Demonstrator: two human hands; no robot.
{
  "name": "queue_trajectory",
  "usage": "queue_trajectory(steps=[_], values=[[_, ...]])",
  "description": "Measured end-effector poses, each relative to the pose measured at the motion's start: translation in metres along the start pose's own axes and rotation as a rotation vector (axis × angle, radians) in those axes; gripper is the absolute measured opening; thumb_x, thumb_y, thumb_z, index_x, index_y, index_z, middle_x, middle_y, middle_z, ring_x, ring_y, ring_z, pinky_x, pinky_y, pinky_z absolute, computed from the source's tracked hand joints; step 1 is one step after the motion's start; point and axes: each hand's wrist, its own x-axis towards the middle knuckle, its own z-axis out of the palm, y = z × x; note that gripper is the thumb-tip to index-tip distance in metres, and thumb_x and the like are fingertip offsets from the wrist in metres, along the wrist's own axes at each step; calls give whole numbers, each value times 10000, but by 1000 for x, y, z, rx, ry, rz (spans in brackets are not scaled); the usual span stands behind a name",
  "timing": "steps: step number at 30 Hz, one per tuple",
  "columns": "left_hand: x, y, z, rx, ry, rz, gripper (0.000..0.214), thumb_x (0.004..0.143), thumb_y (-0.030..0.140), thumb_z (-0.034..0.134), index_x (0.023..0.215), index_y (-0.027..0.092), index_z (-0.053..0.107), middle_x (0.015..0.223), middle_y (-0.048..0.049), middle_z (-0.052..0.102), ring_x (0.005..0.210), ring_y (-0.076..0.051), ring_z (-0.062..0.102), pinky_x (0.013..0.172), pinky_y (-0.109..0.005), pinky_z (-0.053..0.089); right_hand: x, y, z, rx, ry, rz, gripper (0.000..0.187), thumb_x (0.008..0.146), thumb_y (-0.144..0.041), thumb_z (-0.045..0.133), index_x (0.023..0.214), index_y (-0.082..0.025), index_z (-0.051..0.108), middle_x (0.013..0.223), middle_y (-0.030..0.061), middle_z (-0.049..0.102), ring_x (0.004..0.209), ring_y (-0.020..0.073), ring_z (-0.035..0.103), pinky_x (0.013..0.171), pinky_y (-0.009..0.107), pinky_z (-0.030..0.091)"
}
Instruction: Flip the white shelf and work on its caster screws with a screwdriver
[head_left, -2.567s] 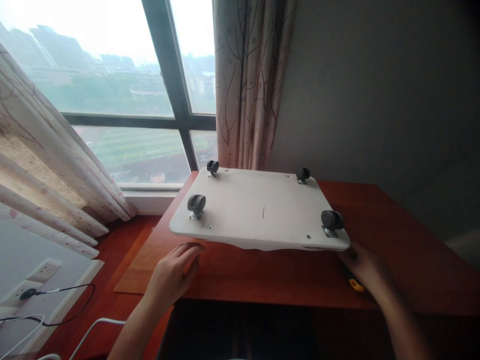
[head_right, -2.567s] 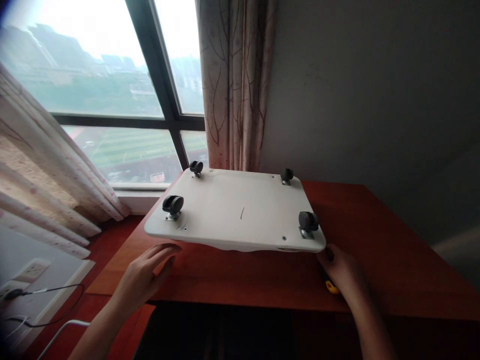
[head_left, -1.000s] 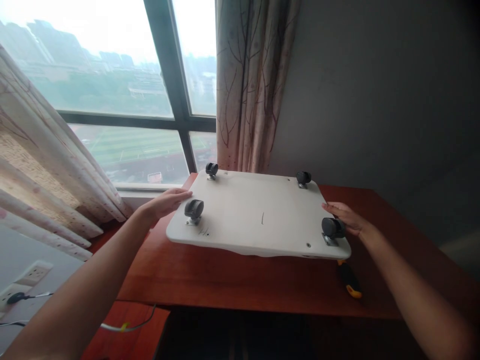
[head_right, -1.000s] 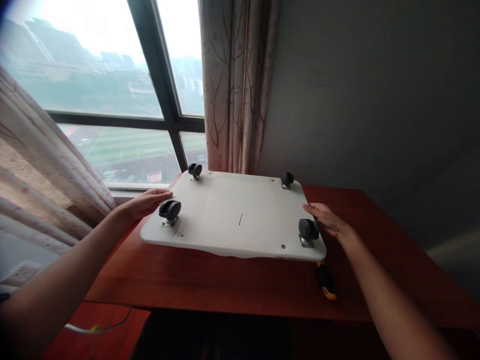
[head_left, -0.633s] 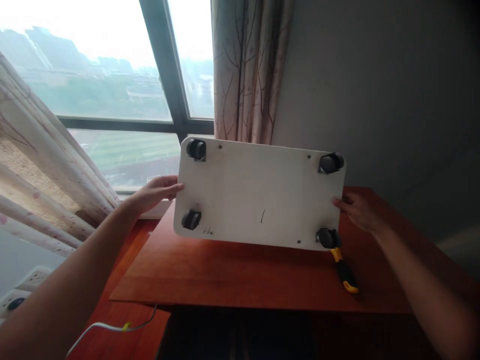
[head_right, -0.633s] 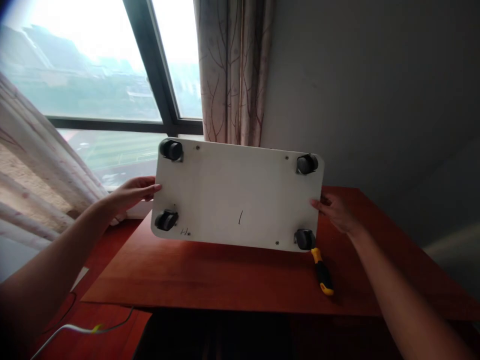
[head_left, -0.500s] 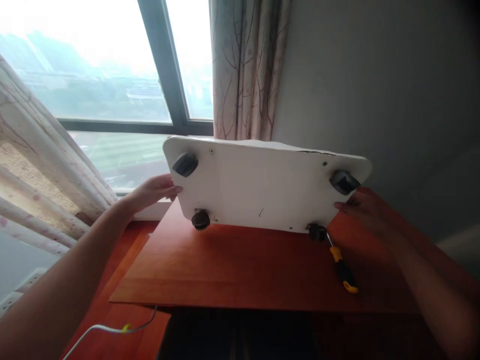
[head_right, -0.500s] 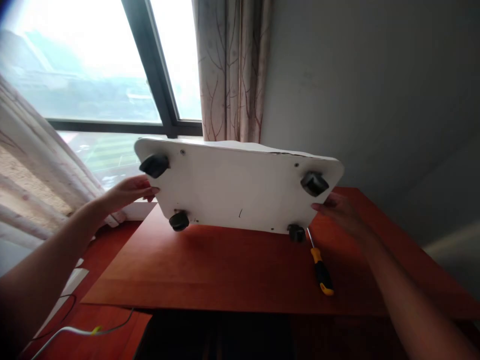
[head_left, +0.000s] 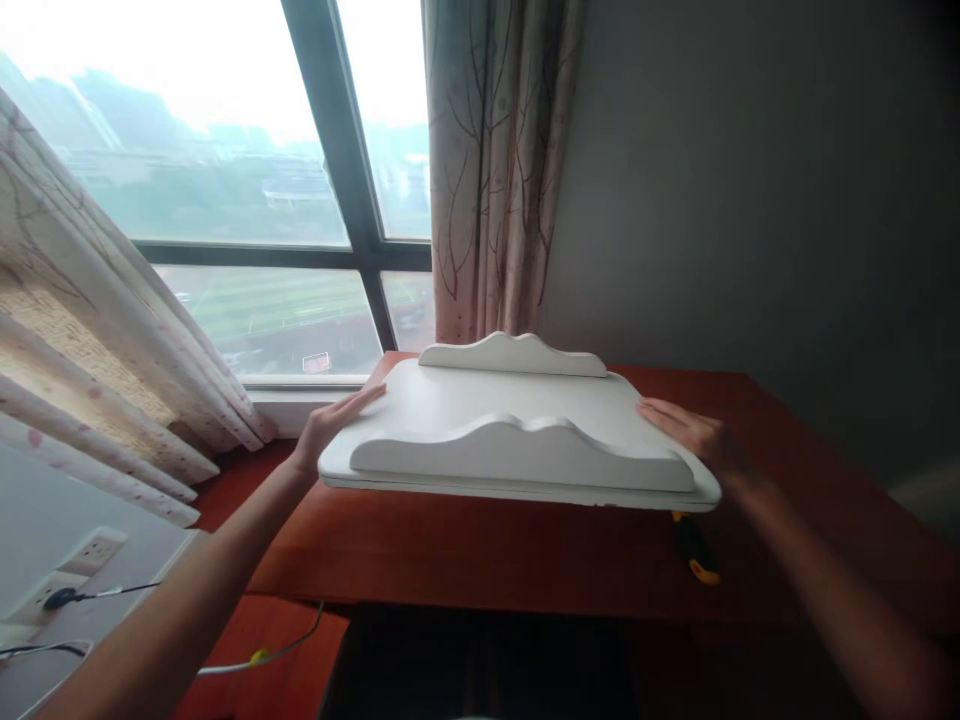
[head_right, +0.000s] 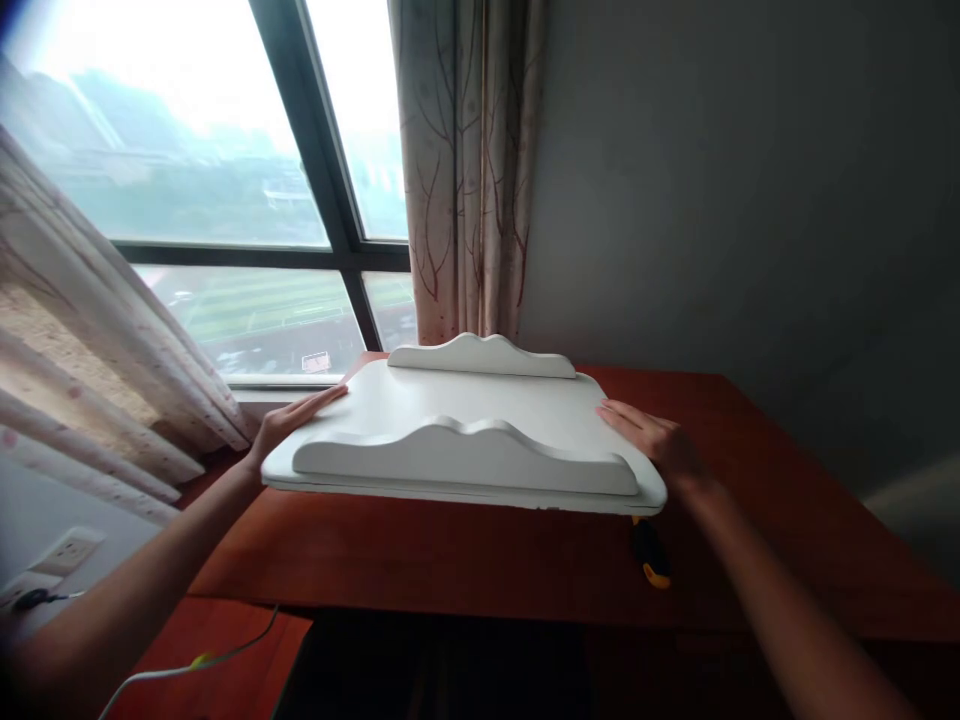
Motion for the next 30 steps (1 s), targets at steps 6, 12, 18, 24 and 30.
queue_trajectory(steps=[6,12,18,24,30], values=[[-9,-22,1,113,-160,86,393,977,391,492,1288,249,685,1446,-56,586,1240,-264,644,1079,-403,512,-10,2,36,-58,49,-34,452,990,-205,367,1323,-247,669,1413,53,614,1211,268,653,1002,427,545],[-17,-25,12,75,-146,15,385,979,342,448,1241,244,713,1386,-65,640,1226,-268,654,1066,-405,519,-17,3,48,-49,53,0,471,994,-183,357,1361,-273,639,1415,36,614,1249,256,627,1052,423,520],[-7,-19,11,67,-187,-120,405,911,315,481,1250,296,700,1278,-60,709,1176,-314,673,994,-451,548,-16,8,51,-28,58,128,549,936,-172,406,1446,-324,545,1525,4,505,1323,277,562,1062,460,519],[-7,10,-4,-186,34,-399,447,901,479,553,1194,179,706,1132,-125,753,976,-273,738,909,-444,593,-25,-6,35,121,279,336,410,960,-313,481,1326,-218,637,1376,120,621,1183,282,649,931,438,601],[-48,69,-7,-175,-6,-315,395,964,464,520,1196,201,701,1298,-100,692,1240,-286,625,1105,-430,463,-59,-75,25,288,292,441,356,985,-409,491,1241,-251,681,1339,83,653,1241,285,615,1058,471,519]])
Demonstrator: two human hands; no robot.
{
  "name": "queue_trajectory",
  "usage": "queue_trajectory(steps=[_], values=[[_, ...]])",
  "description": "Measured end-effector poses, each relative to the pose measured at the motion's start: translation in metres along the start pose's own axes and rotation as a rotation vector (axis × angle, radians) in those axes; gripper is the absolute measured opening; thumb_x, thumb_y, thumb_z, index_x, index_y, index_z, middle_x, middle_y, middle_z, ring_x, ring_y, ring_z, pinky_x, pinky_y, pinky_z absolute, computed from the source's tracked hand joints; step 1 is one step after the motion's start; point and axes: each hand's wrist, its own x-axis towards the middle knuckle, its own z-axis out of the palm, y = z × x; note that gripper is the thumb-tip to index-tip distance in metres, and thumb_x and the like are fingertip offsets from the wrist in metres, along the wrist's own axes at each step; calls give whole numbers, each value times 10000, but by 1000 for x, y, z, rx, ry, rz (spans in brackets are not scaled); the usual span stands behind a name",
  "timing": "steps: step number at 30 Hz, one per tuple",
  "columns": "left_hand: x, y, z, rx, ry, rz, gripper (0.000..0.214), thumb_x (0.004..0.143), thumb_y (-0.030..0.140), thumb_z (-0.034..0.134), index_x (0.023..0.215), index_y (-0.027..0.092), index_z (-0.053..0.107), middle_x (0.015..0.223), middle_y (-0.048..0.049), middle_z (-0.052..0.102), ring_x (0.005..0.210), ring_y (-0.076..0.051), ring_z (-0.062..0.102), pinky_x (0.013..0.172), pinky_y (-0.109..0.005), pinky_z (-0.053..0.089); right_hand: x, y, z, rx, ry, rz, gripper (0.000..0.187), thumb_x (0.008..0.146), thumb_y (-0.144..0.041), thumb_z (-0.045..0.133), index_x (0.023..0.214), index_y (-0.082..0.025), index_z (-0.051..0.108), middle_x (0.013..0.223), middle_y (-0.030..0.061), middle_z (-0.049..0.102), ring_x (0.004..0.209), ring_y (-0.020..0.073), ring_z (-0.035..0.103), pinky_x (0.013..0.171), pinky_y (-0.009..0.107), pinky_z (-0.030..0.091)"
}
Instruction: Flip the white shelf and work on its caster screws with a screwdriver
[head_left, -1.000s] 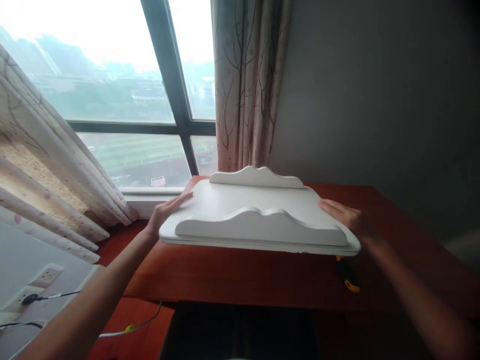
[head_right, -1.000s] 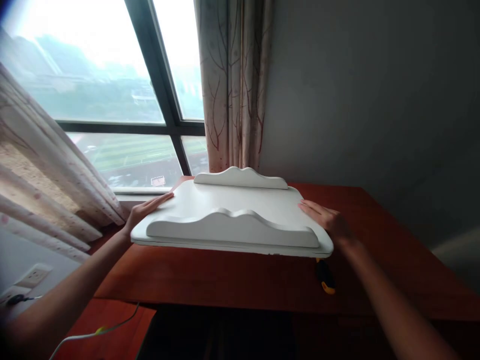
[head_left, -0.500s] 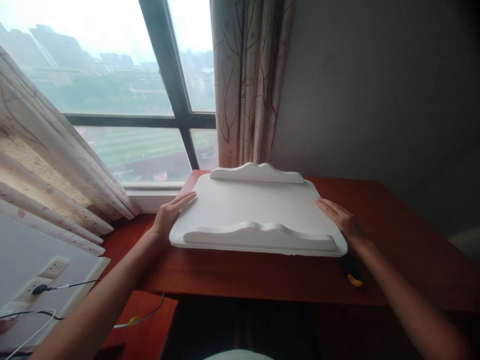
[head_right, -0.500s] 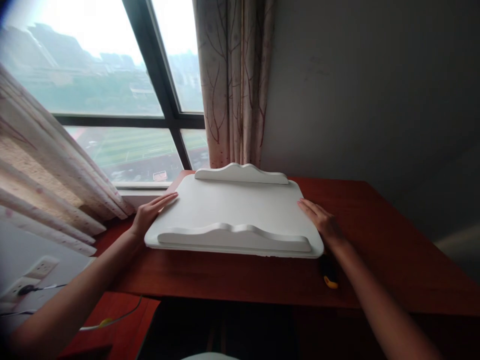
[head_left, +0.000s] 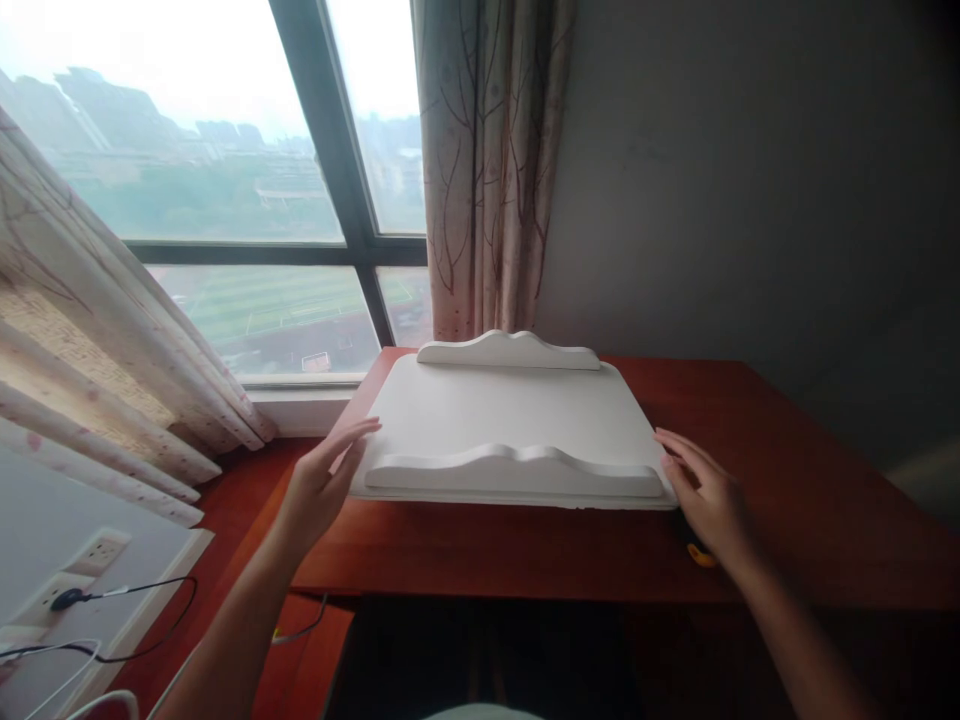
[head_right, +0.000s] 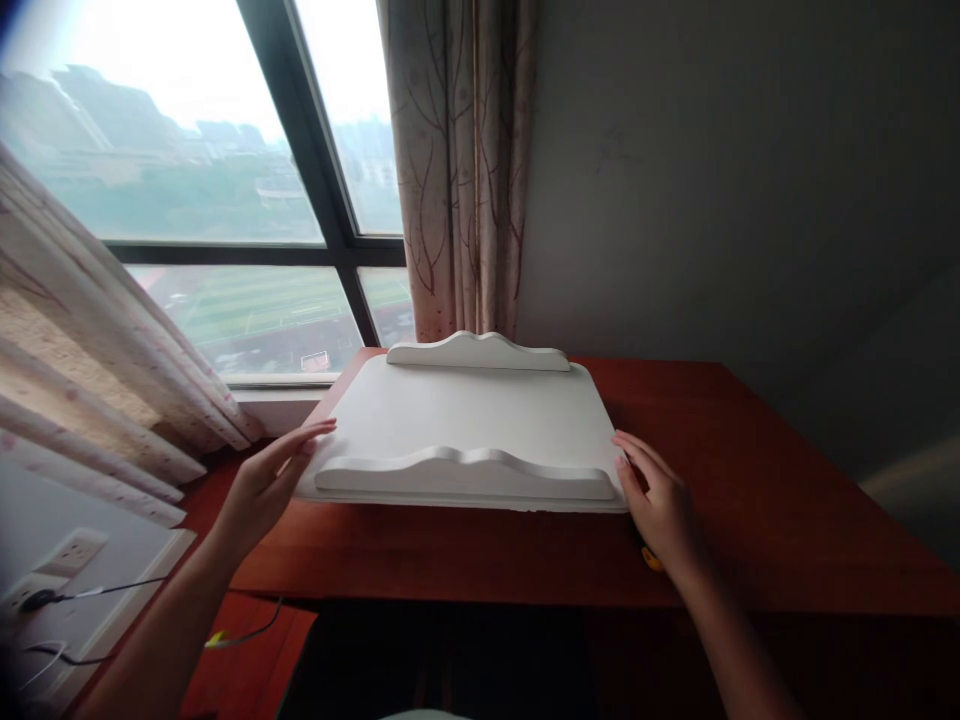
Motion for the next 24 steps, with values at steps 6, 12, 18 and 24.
queue_trajectory(steps=[6,12,18,24], values=[[-30,7,23,37,56,125,350,1017,397,432,1195,242,690,1275,-68,706,1280,-258,598,1185,-492,368,-49,-17,7,-46,86,22,380,1005,-401,445,1310,-269,628,1400,101,604,1317,312,551,1124,539,436],[-31,4,28,47,71,126,297,990,392,505,1180,246,680,1266,-73,703,1271,-261,590,1185,-499,354,-71,7,8,-133,49,154,499,968,-376,409,1447,-280,505,1405,97,602,1280,338,581,1032,526,509],[-33,9,31,25,106,110,268,991,373,506,1127,238,692,1180,-68,724,1187,-252,623,1170,-488,357,-77,18,19,-341,83,114,565,909,-357,465,1450,-194,484,1356,174,613,1232,400,590,985,574,511],[-33,10,32,14,116,105,265,987,384,507,1106,241,695,1155,-68,729,1154,-261,633,1137,-475,395,-70,50,10,-447,70,182,388,881,-439,539,1206,-276,678,1111,140,742,863,376,719,687,509,579]])
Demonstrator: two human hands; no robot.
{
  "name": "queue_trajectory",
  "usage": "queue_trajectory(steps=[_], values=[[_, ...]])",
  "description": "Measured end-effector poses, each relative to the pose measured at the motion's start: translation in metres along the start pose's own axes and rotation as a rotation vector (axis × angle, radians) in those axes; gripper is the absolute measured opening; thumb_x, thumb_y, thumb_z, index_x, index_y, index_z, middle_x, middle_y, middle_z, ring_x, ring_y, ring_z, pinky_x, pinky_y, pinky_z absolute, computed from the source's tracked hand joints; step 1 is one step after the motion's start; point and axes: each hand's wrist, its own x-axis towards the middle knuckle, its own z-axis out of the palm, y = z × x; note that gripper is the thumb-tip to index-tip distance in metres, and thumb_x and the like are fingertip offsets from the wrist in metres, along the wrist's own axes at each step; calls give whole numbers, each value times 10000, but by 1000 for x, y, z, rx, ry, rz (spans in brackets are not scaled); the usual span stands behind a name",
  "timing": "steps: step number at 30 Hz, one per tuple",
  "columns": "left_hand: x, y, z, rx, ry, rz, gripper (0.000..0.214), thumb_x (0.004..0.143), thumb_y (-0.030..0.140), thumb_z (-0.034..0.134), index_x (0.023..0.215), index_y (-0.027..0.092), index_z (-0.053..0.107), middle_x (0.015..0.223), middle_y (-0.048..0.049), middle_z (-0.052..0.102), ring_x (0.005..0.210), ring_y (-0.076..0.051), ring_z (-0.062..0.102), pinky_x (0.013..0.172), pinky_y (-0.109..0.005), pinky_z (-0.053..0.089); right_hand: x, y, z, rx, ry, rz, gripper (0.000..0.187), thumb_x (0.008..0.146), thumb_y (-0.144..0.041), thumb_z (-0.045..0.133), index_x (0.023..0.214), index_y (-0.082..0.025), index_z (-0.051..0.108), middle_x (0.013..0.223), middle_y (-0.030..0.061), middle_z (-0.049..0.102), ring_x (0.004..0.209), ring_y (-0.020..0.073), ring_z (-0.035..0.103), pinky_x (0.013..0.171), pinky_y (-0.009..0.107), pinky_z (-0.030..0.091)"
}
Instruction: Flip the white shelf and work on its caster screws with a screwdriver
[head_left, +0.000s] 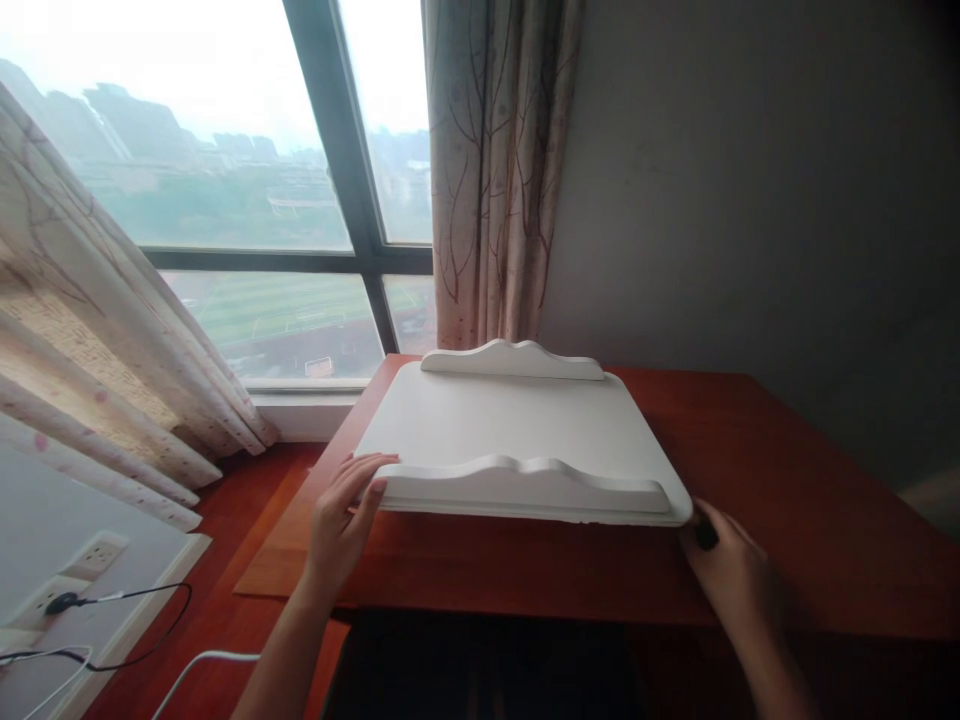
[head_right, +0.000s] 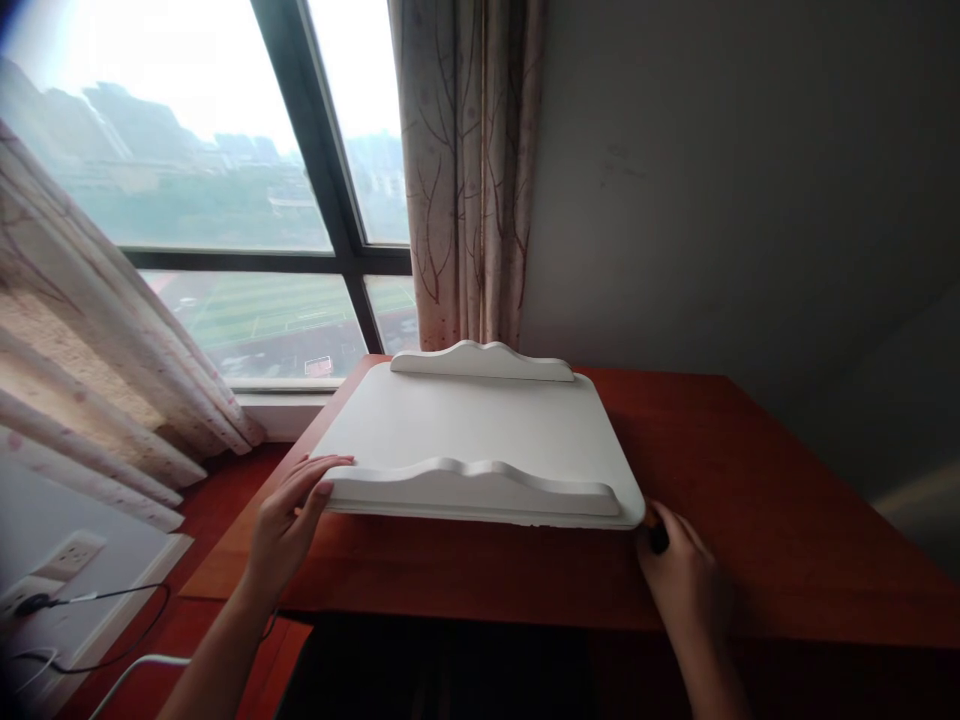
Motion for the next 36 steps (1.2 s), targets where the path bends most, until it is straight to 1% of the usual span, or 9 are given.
queue_trajectory(steps=[3,7,10,12,16,19,22,28,36], values=[[0,2,0,-1,7,1,261,986,383,508,1094,239,697,1144,-66,732,1139,-261,640,1137,-474,395,12,18,-4,129,-14,188,395,845,-515,601,1138,-276,716,1005,129,771,788,357,731,655,471,580],[0,4,1,-14,8,-6,255,989,373,505,1082,235,697,1139,-72,731,1134,-257,640,1125,-465,408,37,23,-20,447,44,323,533,851,-560,603,1252,-216,663,1238,146,707,1152,370,660,987,538,516],[0,4,1,-13,12,-6,255,986,374,506,1065,234,703,1131,-73,735,1133,-258,643,1115,-458,418,60,4,-37,662,13,338,556,850,-559,623,1301,-234,626,1325,131,662,1231,352,618,1064,539,471],[0,4,1,-12,18,-3,253,983,371,509,1066,236,706,1134,-71,736,1132,-259,646,1110,-455,423,76,-19,-48,736,-78,266,534,853,-535,635,1305,-252,621,1349,113,649,1244,334,611,1076,518,471],[0,3,2,-21,24,2,244,982,364,516,1074,240,705,1140,-70,736,1133,-254,646,1121,-460,411,106,-75,-57,690,-380,-6,434,887,-459,607,1274,-266,647,1353,86,649,1245,298,607,1044,450,509],[-1,2,2,-22,23,-1,247,980,380,522,1061,238,707,1133,-70,740,1124,-257,651,1132,-476,400,121,-116,-51,597,-550,-167,394,893,-400,587,1254,-265,668,1277,87,691,1163,287,650,969,417,552],[-1,3,2,-19,23,-10,262,977,403,522,1062,239,708,1143,-75,740,1128,-264,652,1131,-483,406,129,-146,-39,537,-671,-286,360,902,-347,562,1237,-276,676,1258,64,700,1150,265,655,1002,399,529],[-1,3,2,-27,21,-8,238,979,380,523,1061,252,707,1156,-67,733,1137,-260,647,1102,-469,438,135,-177,-21,461,-707,-330,341,930,-317,517,1238,-267,655,1273,60,680,1166,241,642,1049,395,486],[-2,2,2,-28,31,5,217,977,354,533,1059,252,706,1149,-59,736,1130,-254,647,1109,-463,419,142,-185,-3,357,-654,-387,397,907,-238,513,1290,-245,617,1288,95,650,1165,246,626,1007,396,496]])
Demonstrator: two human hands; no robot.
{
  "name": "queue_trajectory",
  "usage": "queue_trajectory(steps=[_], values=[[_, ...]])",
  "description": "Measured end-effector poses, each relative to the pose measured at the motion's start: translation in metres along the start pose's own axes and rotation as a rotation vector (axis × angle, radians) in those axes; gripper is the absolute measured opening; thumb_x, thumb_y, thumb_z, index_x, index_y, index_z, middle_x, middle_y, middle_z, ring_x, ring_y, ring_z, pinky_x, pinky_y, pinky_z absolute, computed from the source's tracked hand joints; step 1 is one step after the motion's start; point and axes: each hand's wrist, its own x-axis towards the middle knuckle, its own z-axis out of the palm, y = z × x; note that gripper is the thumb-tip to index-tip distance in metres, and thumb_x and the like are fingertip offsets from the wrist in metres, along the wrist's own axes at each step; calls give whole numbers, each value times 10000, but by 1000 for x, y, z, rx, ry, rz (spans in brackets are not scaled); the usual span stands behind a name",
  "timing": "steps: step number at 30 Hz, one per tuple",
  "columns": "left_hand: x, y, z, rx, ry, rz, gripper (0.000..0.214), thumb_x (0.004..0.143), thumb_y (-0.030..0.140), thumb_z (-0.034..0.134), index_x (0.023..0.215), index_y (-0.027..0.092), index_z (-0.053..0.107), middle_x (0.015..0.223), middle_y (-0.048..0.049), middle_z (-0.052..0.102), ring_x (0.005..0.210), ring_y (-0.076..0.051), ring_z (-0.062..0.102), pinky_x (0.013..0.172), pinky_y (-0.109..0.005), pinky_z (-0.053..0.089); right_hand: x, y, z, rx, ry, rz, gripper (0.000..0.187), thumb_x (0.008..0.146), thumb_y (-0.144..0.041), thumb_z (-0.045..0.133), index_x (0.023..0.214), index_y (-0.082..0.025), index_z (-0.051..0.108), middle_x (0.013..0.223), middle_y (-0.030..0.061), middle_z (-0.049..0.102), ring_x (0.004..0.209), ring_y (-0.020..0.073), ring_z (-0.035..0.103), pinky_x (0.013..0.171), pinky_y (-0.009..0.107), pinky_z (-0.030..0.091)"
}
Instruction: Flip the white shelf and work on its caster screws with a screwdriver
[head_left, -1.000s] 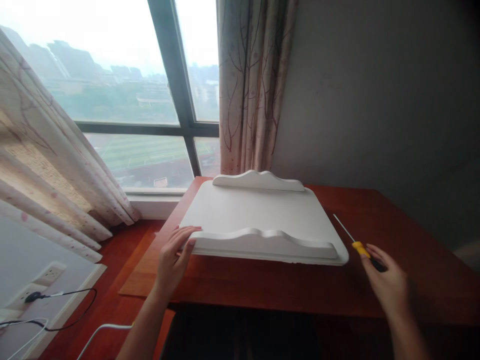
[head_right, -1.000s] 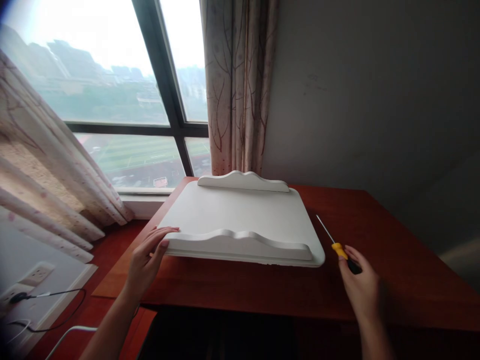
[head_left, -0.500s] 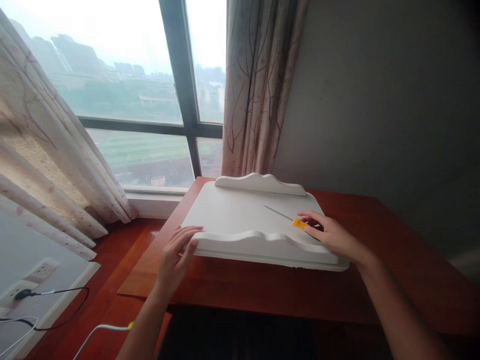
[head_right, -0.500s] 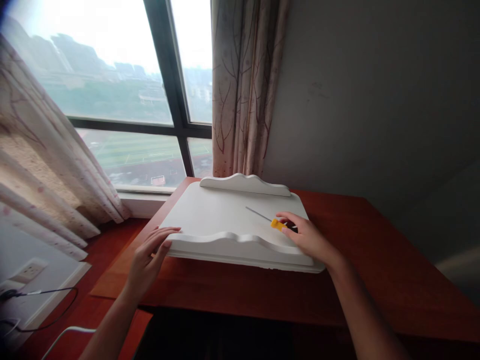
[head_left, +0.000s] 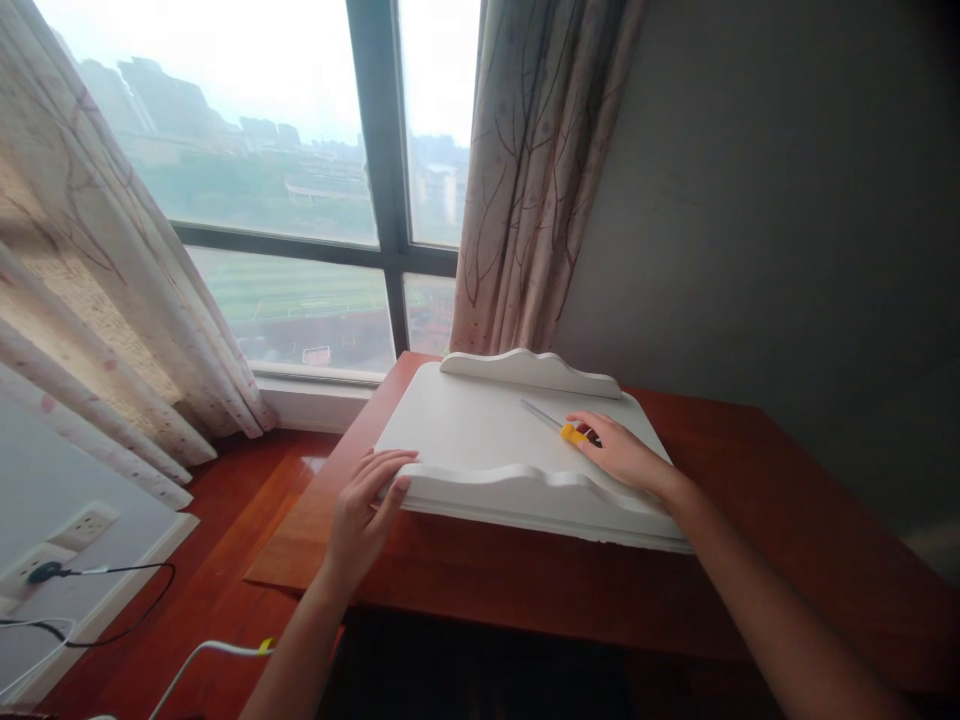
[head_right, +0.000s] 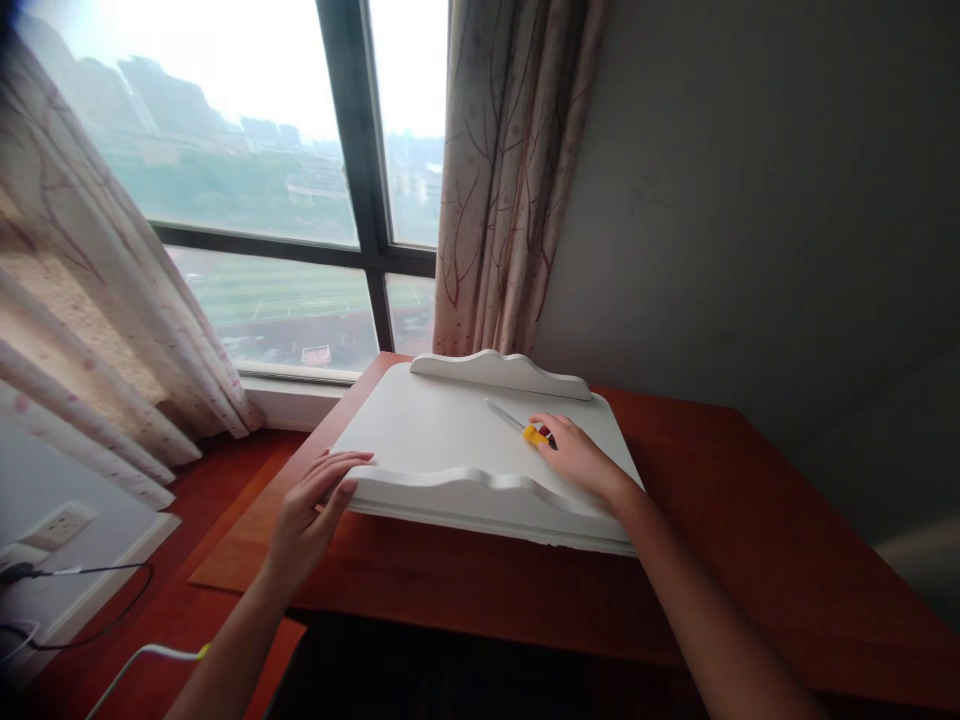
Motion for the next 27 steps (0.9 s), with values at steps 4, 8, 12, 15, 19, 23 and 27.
queue_trajectory(steps=[4,8,12,15,19,23,27], values=[[1,1,0,1,3,-2,225,977,367,529,1053,251,706,1145,-60,739,1128,-256,650,1107,-461,422,0,0,3,-35,23,-15,396,892,-211,512,1272,-232,622,1249,104,653,1125,243,637,1009,399,490],[1,0,0,-1,0,11,210,979,339,530,1060,252,703,1148,-56,736,1129,-249,646,1109,-450,413,-1,-2,3,-41,47,-11,380,894,-241,521,1255,-224,638,1207,108,666,1069,244,655,973,386,506],[0,-3,0,-11,-6,21,202,984,312,535,1079,240,698,1155,-55,729,1130,-238,639,1115,-446,393,-9,3,-2,-1,92,29,418,894,-316,554,1300,-233,608,1248,103,652,1065,235,653,924,372,532],[-1,-3,1,-19,-10,21,201,987,305,535,1076,228,698,1157,-57,726,1131,-234,635,1115,-442,387,-24,9,-7,13,195,45,432,889,-345,552,1300,-216,596,1292,107,639,1085,240,649,943,391,531],[0,-2,0,-26,-12,21,198,988,303,536,1073,228,698,1147,-48,727,1121,-227,638,1123,-431,374,-63,7,-6,-60,420,7,387,922,-347,525,1275,-210,607,1260,105,663,1098,256,655,969,425,526],[1,-1,0,-27,-21,18,201,990,310,530,1071,229,695,1149,-49,723,1126,-230,632,1116,-430,378,-106,-6,12,-163,615,-55,346,974,-341,514,1288,-226,604,1313,102,647,1225,279,602,1029,455,504],[1,-1,0,-17,-22,19,211,991,323,522,1064,225,695,1136,-55,726,1113,-235,632,1114,-439,377,-136,-18,41,-254,787,-178,358,969,-204,534,1322,-238,586,1324,101,644,1261,293,581,1091,539,442]])
